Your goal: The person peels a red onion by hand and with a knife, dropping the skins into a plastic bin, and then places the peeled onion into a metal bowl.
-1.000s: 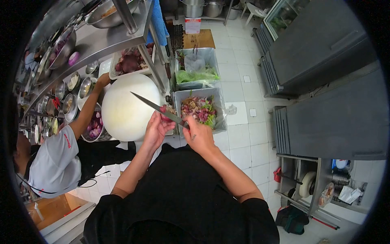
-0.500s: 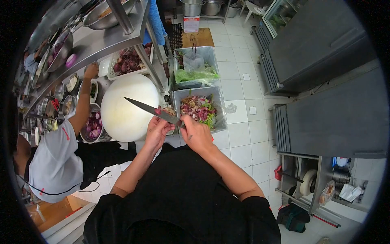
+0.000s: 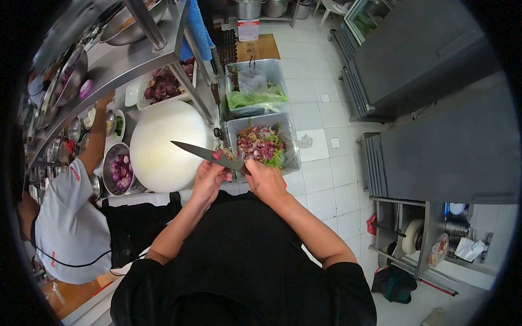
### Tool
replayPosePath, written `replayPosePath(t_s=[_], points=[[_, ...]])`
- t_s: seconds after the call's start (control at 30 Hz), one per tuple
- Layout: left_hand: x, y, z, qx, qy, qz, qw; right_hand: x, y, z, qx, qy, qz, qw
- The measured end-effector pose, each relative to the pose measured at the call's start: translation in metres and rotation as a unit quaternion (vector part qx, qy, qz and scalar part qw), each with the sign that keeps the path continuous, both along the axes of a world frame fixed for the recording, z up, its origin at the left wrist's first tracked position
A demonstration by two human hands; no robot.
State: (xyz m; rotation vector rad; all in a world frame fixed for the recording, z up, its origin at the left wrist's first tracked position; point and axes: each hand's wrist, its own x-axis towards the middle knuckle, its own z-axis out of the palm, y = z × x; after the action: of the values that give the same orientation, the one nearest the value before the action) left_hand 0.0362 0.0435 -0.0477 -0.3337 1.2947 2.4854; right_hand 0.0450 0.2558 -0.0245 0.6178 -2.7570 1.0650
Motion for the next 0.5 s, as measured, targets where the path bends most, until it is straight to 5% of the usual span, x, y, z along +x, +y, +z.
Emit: replayPosePath(t_s=[0.17, 0.37, 0.5], points=[[0.003, 0.008, 0.001, 0.011, 0.011, -0.046, 0.999, 0.015, 0.015, -0.008, 0.0, -0.013, -0.02, 1.0], [0.003, 0.014, -0.001, 0.0, -0.049, -0.103, 0.994, 0.041, 0.081, -0.096, 0.077, -0.123, -0.146, 0.979], [-0.006, 0.012, -0.013, 0.035, -0.006, -0.142, 0.989, 0.034, 0.085, -0.072, 0.046, -0.177, -0.184, 0.966]])
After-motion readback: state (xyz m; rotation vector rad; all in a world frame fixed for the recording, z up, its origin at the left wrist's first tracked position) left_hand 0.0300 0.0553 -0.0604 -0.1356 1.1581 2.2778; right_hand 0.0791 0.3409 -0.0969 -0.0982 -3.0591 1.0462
